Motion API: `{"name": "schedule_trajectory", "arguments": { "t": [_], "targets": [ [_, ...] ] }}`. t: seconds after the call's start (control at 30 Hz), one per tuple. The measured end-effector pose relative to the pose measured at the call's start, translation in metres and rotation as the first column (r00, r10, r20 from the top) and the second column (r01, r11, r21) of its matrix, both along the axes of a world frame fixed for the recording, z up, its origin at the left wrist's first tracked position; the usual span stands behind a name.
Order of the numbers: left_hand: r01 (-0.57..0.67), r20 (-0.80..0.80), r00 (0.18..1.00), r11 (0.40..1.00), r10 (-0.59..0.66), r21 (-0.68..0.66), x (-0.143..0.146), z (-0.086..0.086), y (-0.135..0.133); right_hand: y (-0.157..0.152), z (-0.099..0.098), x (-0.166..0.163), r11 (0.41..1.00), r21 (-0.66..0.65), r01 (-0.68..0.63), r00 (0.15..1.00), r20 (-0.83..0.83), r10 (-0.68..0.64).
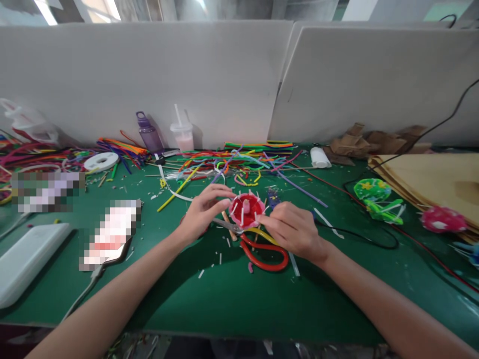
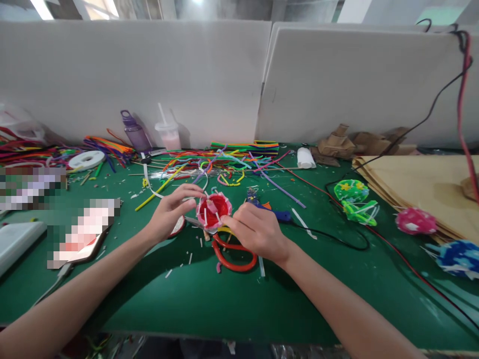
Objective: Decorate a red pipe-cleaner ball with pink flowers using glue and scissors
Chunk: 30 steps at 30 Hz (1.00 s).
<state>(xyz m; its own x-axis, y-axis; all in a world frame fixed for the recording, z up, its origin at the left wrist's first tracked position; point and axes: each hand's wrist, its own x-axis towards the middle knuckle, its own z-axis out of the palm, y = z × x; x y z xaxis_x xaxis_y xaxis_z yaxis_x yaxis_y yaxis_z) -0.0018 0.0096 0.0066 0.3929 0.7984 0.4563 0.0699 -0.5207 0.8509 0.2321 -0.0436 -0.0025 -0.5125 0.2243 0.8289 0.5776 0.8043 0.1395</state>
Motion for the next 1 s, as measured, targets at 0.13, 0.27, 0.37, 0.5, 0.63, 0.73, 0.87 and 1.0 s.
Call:
{"name": "schedule_trajectory", "arguments": {
  "t": [0.13, 0.27, 0.37, 0.5, 0.63, 0.73, 0.87, 1.0],
  "targets": [
    [-0.041, -0.032, 0.998, 0.986, 0.047, 0.164, 0.002, -0.001, -0.004, 0.002, -0.008, 0.003, 0.994, -0.106, 0.031, 0.991, 0.131, -0.017],
    [-0.046, -0.112, 0.990, 0.947, 0.086, 0.319, 0.002, -0.001, -0.006, 0.001, -0.007, 0.002, 0.933, -0.359, 0.036, 0.991, 0.137, 0.015],
    [-0.016, -0.147, 0.986, 0.925, 0.077, 0.380, 0.003, 0.000, -0.007, -0.002, -0.001, -0.001, 0.929, -0.362, 0.075, 0.979, 0.204, 0.000],
    [-0.014, -0.156, 0.984, 0.912, 0.085, 0.410, 0.005, 0.000, -0.008, -0.003, 0.004, -0.003, 0.967, -0.224, 0.117, 0.954, 0.296, -0.046],
    [-0.024, -0.137, 0.986, 0.889, 0.097, 0.457, 0.005, -0.001, -0.007, 0.000, 0.000, -0.002, 0.985, -0.157, 0.065, 0.975, 0.222, -0.029],
    [-0.094, -0.090, 0.981, 0.832, 0.171, 0.547, 0.003, -0.002, -0.006, 0.003, -0.004, -0.001, 0.988, -0.154, 0.024, 1.000, 0.021, -0.021],
    [-0.193, -0.045, 0.954, 0.725, 0.296, 0.661, 0.003, -0.001, -0.007, 0.007, -0.003, -0.002, 0.934, -0.353, 0.049, 0.966, -0.222, -0.134],
    [-0.177, -0.061, 0.934, 0.603, 0.352, 0.778, 0.003, 0.000, -0.009, 0.010, -0.004, -0.007, 0.789, -0.615, 0.010, 0.956, -0.226, -0.189]
  ]
}}
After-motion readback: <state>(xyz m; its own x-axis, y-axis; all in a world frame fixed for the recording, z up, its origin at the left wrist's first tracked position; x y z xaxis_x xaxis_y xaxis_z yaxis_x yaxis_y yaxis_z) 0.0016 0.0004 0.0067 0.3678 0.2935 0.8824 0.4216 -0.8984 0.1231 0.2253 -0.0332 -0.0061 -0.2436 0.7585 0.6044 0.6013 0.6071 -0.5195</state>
